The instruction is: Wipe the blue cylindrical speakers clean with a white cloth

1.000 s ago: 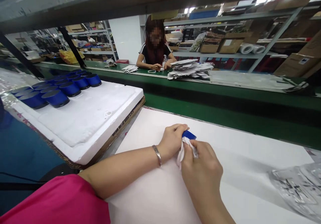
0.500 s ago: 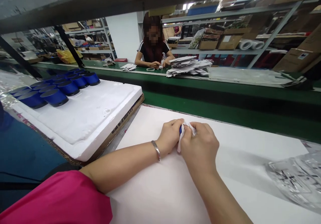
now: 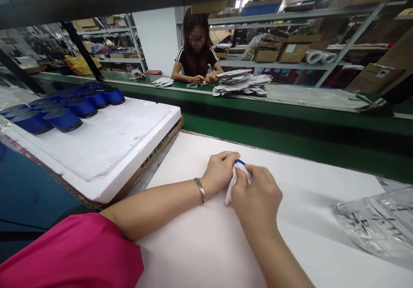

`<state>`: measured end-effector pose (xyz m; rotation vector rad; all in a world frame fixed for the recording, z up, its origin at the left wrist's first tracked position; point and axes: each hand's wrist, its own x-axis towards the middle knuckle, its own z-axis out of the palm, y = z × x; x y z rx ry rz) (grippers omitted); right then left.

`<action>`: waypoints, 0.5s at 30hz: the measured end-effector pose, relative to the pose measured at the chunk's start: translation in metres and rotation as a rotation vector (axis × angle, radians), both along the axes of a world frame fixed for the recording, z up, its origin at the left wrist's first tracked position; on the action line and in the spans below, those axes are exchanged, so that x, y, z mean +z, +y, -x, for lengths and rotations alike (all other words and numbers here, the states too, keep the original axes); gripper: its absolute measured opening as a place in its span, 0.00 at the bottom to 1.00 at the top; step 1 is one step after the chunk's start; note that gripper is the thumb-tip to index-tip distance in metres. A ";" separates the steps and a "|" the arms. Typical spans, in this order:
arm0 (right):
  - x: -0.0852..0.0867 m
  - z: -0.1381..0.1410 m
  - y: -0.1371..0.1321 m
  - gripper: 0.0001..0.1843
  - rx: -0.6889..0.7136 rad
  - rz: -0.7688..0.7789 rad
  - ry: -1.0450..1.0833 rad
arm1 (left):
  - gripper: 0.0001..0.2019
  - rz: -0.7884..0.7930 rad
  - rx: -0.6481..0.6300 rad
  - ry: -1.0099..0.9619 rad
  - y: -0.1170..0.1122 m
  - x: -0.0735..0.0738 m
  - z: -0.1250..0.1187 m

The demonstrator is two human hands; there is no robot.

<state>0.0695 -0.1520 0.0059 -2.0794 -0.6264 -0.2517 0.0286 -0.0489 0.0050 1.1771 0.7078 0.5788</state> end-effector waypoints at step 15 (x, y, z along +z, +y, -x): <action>0.051 -0.058 -0.009 0.23 -0.191 -0.325 0.539 | 0.16 0.351 -0.327 0.018 0.027 0.011 0.010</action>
